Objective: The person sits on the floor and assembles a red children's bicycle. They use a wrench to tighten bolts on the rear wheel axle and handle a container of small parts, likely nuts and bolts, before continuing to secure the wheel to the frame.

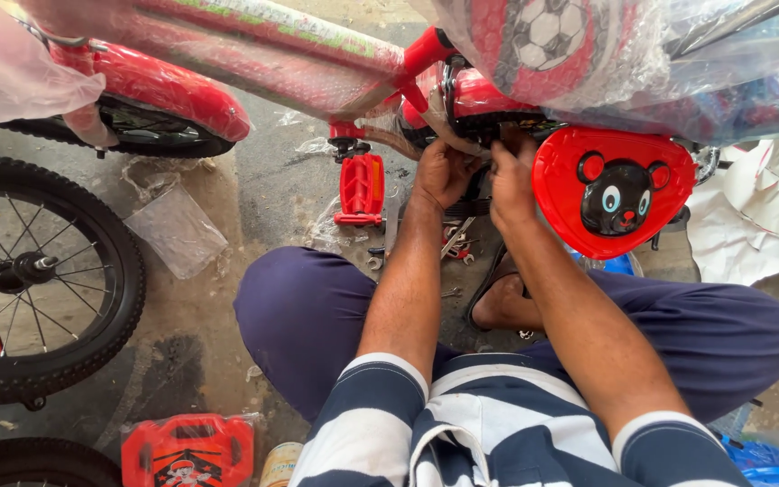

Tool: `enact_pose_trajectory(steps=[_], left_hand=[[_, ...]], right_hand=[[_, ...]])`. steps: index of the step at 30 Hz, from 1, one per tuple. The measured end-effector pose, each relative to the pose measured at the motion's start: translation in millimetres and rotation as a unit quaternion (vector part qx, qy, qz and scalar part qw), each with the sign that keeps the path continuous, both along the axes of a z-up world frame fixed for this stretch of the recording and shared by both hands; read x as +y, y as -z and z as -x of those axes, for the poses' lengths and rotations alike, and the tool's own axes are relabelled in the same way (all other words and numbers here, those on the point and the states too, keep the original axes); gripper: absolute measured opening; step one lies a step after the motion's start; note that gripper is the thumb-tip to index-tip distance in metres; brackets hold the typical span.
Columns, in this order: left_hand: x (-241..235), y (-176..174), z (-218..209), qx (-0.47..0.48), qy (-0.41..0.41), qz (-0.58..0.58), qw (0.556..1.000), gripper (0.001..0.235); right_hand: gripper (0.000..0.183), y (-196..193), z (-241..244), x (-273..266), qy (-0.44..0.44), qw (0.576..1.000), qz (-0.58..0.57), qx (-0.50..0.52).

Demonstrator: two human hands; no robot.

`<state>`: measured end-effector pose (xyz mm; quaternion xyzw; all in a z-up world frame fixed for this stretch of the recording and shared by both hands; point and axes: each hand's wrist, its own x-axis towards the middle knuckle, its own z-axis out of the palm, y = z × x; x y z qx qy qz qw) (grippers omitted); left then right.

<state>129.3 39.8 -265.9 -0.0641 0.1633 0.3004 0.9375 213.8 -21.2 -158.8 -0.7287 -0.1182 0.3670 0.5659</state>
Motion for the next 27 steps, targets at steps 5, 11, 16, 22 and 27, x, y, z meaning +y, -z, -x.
enact_pose_trajectory(steps=[5,11,16,22,27], left_hand=[[1,0,-1,0.007,0.011,0.005,1.000,0.026],[-1,8,-2,-0.008,-0.006,-0.008,1.000,0.024],[0,9,-2,-0.030,-0.012,-0.008,0.999,0.015],[5,-5,3,-0.010,0.006,-0.015,1.000,0.022],[3,-6,4,-0.001,0.003,-0.004,1.000,0.021]], right_hand=[[0.026,-1,5,-27,-0.014,0.996,-0.022,0.082],[0.015,-15,15,-20,-0.023,0.999,-0.019,0.036],[0.026,-21,21,-7,-0.020,0.996,-0.078,0.034],[0.023,-15,29,4,0.028,0.998,-0.043,-0.031],[0.020,-11,33,11,0.033,0.996,-0.065,-0.044]])
